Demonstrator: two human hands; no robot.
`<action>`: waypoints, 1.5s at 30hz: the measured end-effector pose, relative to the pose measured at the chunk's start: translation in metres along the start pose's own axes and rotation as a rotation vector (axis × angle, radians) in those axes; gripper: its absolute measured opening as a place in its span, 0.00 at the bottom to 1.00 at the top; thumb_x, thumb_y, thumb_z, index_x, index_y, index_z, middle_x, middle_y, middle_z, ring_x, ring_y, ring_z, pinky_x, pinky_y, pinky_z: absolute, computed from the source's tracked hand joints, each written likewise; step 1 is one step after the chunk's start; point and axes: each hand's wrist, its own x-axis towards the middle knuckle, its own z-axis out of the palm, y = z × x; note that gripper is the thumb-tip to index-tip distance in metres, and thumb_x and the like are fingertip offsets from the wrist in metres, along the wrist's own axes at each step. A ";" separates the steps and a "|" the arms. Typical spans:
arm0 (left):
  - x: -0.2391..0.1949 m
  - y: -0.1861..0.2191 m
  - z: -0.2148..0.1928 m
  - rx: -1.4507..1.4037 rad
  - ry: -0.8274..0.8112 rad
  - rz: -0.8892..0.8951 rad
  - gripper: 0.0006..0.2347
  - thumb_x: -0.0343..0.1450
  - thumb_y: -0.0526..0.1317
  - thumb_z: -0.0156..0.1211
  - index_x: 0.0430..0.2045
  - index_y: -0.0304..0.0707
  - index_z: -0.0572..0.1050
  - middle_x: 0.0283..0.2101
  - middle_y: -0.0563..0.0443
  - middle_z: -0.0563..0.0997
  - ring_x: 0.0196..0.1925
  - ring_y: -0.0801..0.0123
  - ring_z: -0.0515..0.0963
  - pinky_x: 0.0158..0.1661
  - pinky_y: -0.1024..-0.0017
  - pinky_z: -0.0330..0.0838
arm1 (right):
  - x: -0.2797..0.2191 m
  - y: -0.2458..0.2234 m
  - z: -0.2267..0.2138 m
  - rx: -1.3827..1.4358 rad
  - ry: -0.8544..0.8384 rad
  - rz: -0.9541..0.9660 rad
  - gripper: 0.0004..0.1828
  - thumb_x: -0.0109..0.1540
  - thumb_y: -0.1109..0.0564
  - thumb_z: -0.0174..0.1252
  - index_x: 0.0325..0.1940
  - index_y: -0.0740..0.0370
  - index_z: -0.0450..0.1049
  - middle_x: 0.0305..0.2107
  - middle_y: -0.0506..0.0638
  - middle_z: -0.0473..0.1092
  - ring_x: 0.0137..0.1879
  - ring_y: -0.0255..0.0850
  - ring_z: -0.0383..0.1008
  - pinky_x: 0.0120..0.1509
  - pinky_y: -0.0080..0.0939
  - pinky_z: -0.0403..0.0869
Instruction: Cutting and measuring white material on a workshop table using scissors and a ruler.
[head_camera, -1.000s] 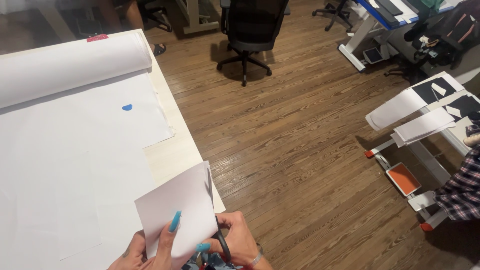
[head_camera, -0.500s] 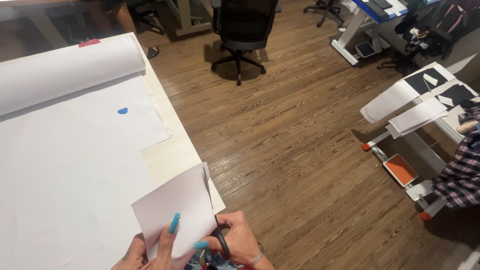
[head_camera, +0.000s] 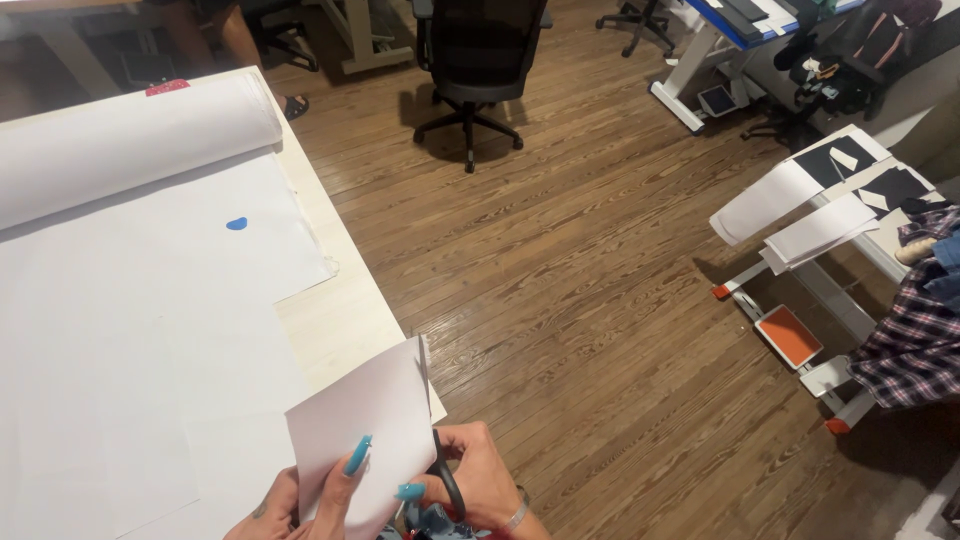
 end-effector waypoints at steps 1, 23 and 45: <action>0.000 -0.001 0.000 0.002 -0.002 -0.002 0.18 0.53 0.61 0.57 0.19 0.48 0.79 0.16 0.54 0.74 0.21 0.69 0.69 0.25 0.81 0.59 | -0.001 0.000 0.000 0.000 0.000 0.003 0.18 0.40 0.47 0.67 0.16 0.60 0.69 0.14 0.38 0.62 0.24 0.25 0.58 0.25 0.26 0.59; 0.012 0.000 0.007 0.053 -0.017 0.038 0.16 0.54 0.59 0.56 0.21 0.54 0.79 0.17 0.55 0.76 0.20 0.71 0.69 0.23 0.82 0.59 | 0.014 -0.005 -0.002 0.081 0.045 0.135 0.21 0.39 0.47 0.68 0.14 0.66 0.68 0.09 0.49 0.66 0.15 0.33 0.67 0.16 0.29 0.64; 0.055 0.035 0.004 -0.358 -0.049 0.033 0.12 0.53 0.42 0.71 0.08 0.30 0.76 0.11 0.48 0.74 0.17 0.71 0.65 0.22 0.79 0.57 | 0.062 0.018 -0.011 0.013 0.051 0.044 0.18 0.38 0.47 0.67 0.14 0.60 0.67 0.14 0.39 0.59 0.24 0.29 0.55 0.26 0.28 0.56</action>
